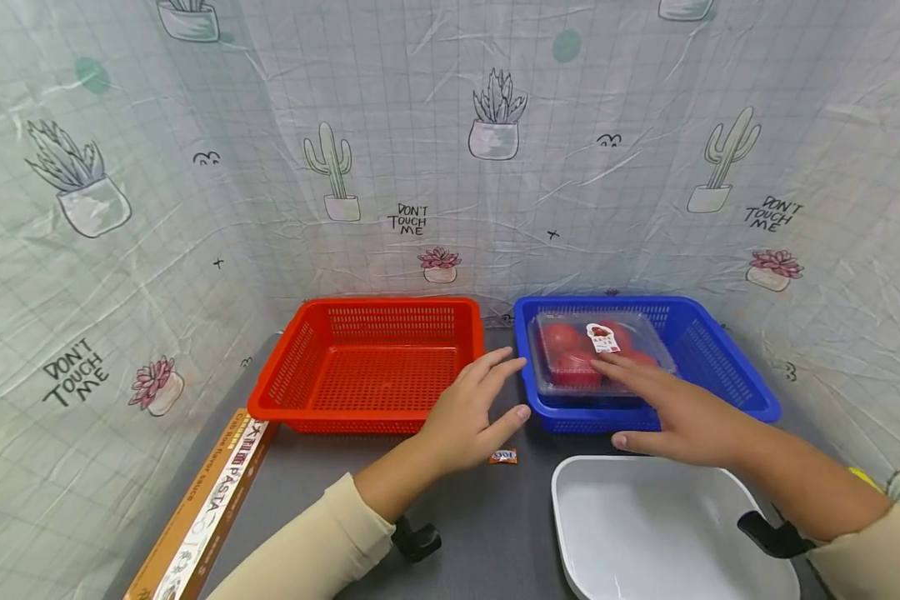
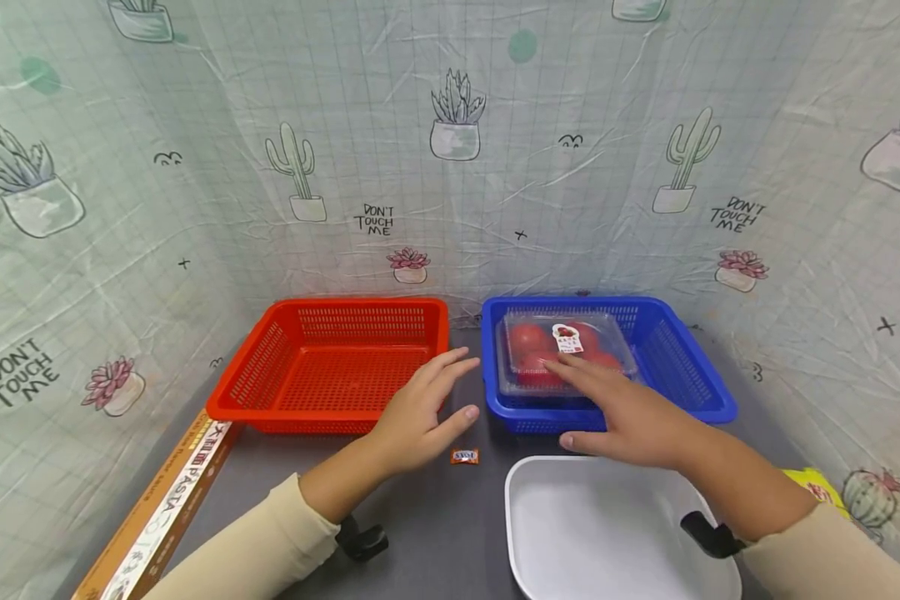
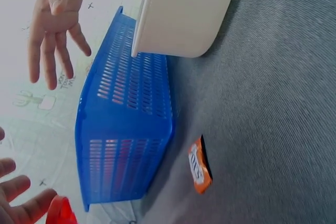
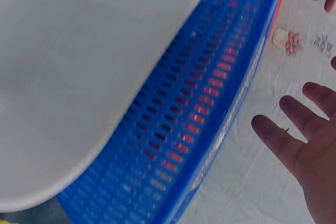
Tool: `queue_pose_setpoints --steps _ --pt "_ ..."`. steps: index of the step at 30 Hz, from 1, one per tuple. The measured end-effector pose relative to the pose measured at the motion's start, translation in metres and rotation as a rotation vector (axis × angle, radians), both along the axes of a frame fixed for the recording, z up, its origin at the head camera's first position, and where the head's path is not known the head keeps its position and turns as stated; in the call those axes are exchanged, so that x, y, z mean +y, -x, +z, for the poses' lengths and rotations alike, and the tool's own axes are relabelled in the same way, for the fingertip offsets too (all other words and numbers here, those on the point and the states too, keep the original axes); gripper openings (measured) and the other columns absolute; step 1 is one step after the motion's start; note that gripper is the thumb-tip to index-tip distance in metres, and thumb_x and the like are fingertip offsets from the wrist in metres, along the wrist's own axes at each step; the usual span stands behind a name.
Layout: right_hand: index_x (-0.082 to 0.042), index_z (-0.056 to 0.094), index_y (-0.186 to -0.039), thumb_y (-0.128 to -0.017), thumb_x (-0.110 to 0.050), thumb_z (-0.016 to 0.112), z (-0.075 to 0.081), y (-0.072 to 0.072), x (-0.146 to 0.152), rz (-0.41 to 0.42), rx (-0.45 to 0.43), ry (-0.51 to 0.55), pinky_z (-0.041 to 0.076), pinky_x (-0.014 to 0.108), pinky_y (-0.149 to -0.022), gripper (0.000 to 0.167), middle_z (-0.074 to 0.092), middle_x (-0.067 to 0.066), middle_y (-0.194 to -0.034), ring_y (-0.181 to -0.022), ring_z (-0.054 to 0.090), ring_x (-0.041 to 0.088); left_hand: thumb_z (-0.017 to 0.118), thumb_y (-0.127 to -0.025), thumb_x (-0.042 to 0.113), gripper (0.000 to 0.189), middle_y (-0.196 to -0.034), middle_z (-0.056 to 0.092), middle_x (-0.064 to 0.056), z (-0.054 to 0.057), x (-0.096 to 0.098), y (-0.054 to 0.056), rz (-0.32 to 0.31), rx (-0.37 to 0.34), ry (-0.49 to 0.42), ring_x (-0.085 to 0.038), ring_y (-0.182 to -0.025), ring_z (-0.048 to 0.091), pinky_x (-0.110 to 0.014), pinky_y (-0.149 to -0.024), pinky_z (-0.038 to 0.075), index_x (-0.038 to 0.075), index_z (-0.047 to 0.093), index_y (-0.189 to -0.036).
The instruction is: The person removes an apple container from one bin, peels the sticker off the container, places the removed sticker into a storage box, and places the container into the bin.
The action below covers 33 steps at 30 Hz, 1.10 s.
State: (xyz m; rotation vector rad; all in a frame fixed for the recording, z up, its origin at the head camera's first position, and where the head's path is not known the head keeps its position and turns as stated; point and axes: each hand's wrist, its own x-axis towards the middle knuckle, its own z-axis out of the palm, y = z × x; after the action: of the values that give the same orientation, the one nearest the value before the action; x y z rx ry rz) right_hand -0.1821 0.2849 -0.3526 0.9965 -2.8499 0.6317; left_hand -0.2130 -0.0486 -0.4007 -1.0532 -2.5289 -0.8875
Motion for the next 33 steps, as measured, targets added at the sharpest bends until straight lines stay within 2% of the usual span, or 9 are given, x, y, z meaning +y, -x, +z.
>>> queue_pose_setpoints --steps 9,13,18,25,29,33 --pt "-0.022 0.034 -0.168 -0.095 -0.046 0.079 0.010 0.021 0.014 -0.081 -0.147 0.005 0.037 0.083 -0.103 0.088 0.035 0.025 -0.168 -0.148 0.035 0.060 0.050 -0.106 0.052 0.064 -0.170 0.037 -0.007 -0.003 0.026 0.004 0.065 -0.102 -0.032 -0.029 -0.152 0.043 -0.060 -0.113 0.046 0.022 0.046 -0.162" --pt "-0.022 0.033 -0.168 -0.095 -0.042 0.080 0.014 0.031 0.020 -0.099 -0.166 0.029 0.041 0.082 -0.101 0.090 0.036 0.027 -0.166 -0.145 0.038 0.061 0.056 -0.104 0.051 0.065 -0.169 0.037 -0.008 -0.004 0.038 0.005 0.097 -0.186 -0.079 -0.030 -0.151 0.043 -0.061 -0.113 0.045 0.022 0.047 -0.161" --pt "-0.018 0.035 -0.167 -0.095 -0.037 0.080 0.019 0.046 0.029 -0.100 -0.162 0.037 0.043 0.080 -0.100 0.087 0.039 0.026 -0.164 -0.143 0.040 0.059 0.061 -0.102 0.046 0.066 -0.171 0.034 -0.011 -0.005 0.050 0.006 0.107 -0.267 -0.130 -0.032 -0.153 0.041 -0.062 -0.115 0.042 0.019 0.047 -0.161" --pt "-0.008 0.037 -0.165 -0.099 -0.035 0.075 0.021 0.070 0.048 -0.161 -0.181 0.013 0.046 0.078 -0.100 0.081 0.038 0.030 -0.163 -0.142 0.043 0.058 0.062 -0.102 0.042 0.064 -0.170 0.033 -0.014 -0.010 0.065 0.003 0.128 -0.305 -0.165 -0.034 -0.153 0.039 -0.061 -0.119 0.038 0.016 0.048 -0.159" --pt "-0.006 0.038 -0.164 -0.100 -0.035 0.075 0.019 0.081 0.061 -0.189 -0.189 -0.009 0.044 0.078 -0.101 0.080 0.039 0.031 -0.162 -0.141 0.044 0.058 0.063 -0.103 0.041 0.063 -0.170 0.032 -0.014 -0.014 0.071 0.006 0.132 -0.312 -0.173 -0.035 -0.153 0.039 -0.060 -0.119 0.038 0.017 0.048 -0.159" --pt "-0.004 0.037 -0.164 -0.101 -0.039 0.074 0.016 0.089 0.068 -0.196 -0.225 -0.021 0.039 0.079 -0.104 0.081 0.038 0.031 -0.162 -0.142 0.042 0.058 0.066 -0.102 0.039 0.061 -0.171 0.032 -0.013 -0.019 0.075 0.010 0.176 -0.327 -0.187 -0.034 -0.153 0.039 -0.061 -0.118 0.039 0.020 0.051 -0.157"
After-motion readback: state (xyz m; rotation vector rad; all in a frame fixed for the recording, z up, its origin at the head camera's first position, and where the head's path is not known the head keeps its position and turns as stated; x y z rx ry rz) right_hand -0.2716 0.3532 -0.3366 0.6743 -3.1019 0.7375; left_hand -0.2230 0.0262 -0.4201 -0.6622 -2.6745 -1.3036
